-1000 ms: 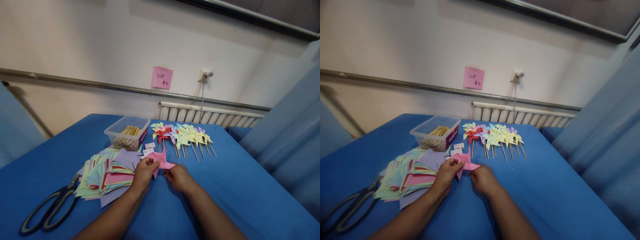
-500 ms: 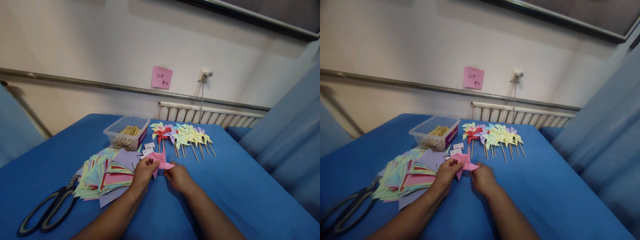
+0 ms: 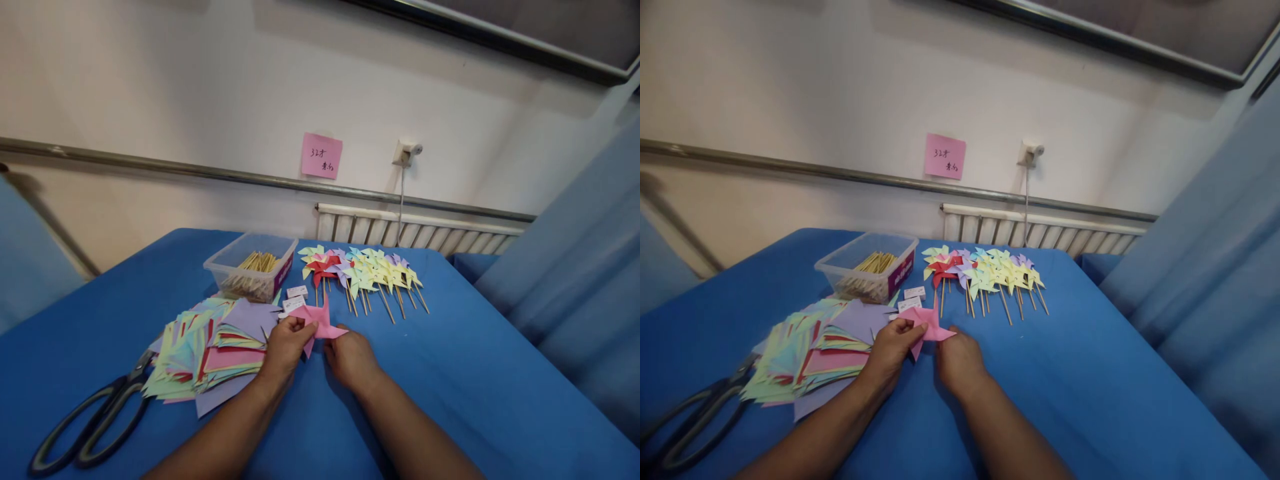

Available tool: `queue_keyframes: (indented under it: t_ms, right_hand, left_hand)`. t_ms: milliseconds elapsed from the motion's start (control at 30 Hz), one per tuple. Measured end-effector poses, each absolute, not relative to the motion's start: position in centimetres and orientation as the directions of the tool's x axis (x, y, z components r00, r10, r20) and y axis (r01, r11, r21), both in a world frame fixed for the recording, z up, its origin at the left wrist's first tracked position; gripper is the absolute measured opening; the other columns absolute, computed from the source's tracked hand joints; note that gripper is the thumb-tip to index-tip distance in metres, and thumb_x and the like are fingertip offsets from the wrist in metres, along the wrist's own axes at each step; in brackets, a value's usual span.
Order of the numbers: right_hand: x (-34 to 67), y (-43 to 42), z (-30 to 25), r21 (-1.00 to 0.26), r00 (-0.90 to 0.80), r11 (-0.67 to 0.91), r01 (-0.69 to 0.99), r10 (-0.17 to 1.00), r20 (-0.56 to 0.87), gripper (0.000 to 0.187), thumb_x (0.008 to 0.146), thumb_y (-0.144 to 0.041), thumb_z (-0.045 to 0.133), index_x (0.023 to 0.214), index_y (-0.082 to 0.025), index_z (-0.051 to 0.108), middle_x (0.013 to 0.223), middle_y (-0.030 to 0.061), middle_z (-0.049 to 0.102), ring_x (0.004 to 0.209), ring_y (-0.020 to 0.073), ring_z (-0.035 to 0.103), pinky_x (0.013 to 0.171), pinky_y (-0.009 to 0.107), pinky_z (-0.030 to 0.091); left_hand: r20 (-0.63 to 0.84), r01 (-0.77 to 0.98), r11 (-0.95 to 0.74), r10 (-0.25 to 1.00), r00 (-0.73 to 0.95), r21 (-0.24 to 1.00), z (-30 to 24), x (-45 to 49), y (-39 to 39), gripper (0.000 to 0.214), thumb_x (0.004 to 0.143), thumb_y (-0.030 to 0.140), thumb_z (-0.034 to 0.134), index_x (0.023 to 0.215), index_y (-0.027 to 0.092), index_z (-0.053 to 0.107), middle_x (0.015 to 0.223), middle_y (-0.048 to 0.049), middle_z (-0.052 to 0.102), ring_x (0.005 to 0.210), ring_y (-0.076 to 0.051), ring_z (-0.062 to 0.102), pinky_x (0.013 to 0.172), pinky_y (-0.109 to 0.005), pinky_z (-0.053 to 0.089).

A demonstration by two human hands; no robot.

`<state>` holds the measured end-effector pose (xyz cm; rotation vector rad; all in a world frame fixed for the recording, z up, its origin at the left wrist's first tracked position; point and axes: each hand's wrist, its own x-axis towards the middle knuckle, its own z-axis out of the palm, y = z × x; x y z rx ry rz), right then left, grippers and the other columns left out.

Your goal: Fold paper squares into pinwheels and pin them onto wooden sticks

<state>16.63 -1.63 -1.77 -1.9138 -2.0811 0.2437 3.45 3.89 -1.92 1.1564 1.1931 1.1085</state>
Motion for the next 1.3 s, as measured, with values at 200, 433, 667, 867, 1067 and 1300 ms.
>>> queue_keyframes:
  t_ms: [200,433,667,867,1067,1300]
  right_hand:
    - [16.6,-1.7,-1.4,-0.338,-0.051,0.071,0.939,0.996,0.069,0.028,0.083,-0.019,0.045,0.099,-0.019,0.068,0.094,0.0084,0.069,0.080,0.0215,0.063,0.067,0.026,0.041]
    - [17.0,-1.5,-2.3,-0.363,0.012,0.014,0.932,0.998,0.069,0.023,0.081,-0.020,0.050,0.094,-0.017,0.068,0.092,0.0093,0.068,0.078,0.0204,0.062,0.066,0.024,0.041]
    - [17.0,-1.5,-2.4,-0.346,0.005,0.023,0.938,0.997,0.081,0.023,0.082,-0.020,0.048,0.092,-0.017,0.069,0.090,0.0084,0.069,0.075,0.0192,0.062,0.063,0.024,0.040]
    - [16.6,-1.6,-1.8,-0.330,0.003,0.030,0.944,0.995,0.098,0.025,0.082,-0.019,0.047,0.092,-0.018,0.070,0.090,0.0083,0.070,0.076,0.0211,0.064,0.065,0.025,0.042]
    - [15.9,-1.9,-0.6,-0.319,-0.021,0.046,0.947,0.997,0.081,0.028,0.081,-0.015,0.045,0.091,-0.018,0.071,0.090,0.0085,0.072,0.082,0.0222,0.065,0.069,0.025,0.044]
    - [15.5,-2.3,0.3,-0.322,-0.001,0.013,0.947,0.999,0.036,0.030,0.079,-0.011,0.044,0.092,-0.016,0.071,0.091,0.0102,0.072,0.083,0.0227,0.066,0.070,0.025,0.044]
  left_hand:
    - [-0.096,-0.026,0.098,0.994,0.048,0.995,-1.9,3.4,3.9,0.030,0.053,0.039,0.075,0.057,0.016,0.056,0.049,0.0056,0.051,0.045,-0.009,0.044,0.044,-0.021,0.030]
    - [-0.101,-0.042,0.104,0.993,0.064,0.994,-1.9,3.5,3.8,0.028,0.055,0.037,0.074,0.059,0.016,0.056,0.050,0.0053,0.052,0.045,-0.009,0.044,0.044,-0.020,0.031]
    - [-0.096,-0.024,0.097,0.993,0.063,0.995,-2.0,3.3,3.9,0.028,0.056,0.038,0.074,0.060,0.015,0.057,0.051,0.0040,0.054,0.046,-0.010,0.046,0.044,-0.021,0.031]
    - [-0.087,-0.017,0.088,0.995,0.054,0.996,-2.1,3.3,4.0,0.028,0.055,0.037,0.074,0.059,0.015,0.057,0.051,0.0043,0.053,0.046,-0.009,0.045,0.045,-0.021,0.030]
    - [-0.089,-0.024,0.091,0.994,0.055,0.996,-1.7,3.4,3.8,0.028,0.055,0.037,0.074,0.058,0.015,0.056,0.049,0.0051,0.052,0.046,-0.009,0.044,0.045,-0.020,0.031]
    - [-0.100,-0.046,0.103,0.993,0.063,0.994,-1.3,3.4,3.6,0.028,0.056,0.038,0.074,0.059,0.016,0.057,0.050,0.0052,0.053,0.046,-0.009,0.045,0.045,-0.020,0.032]
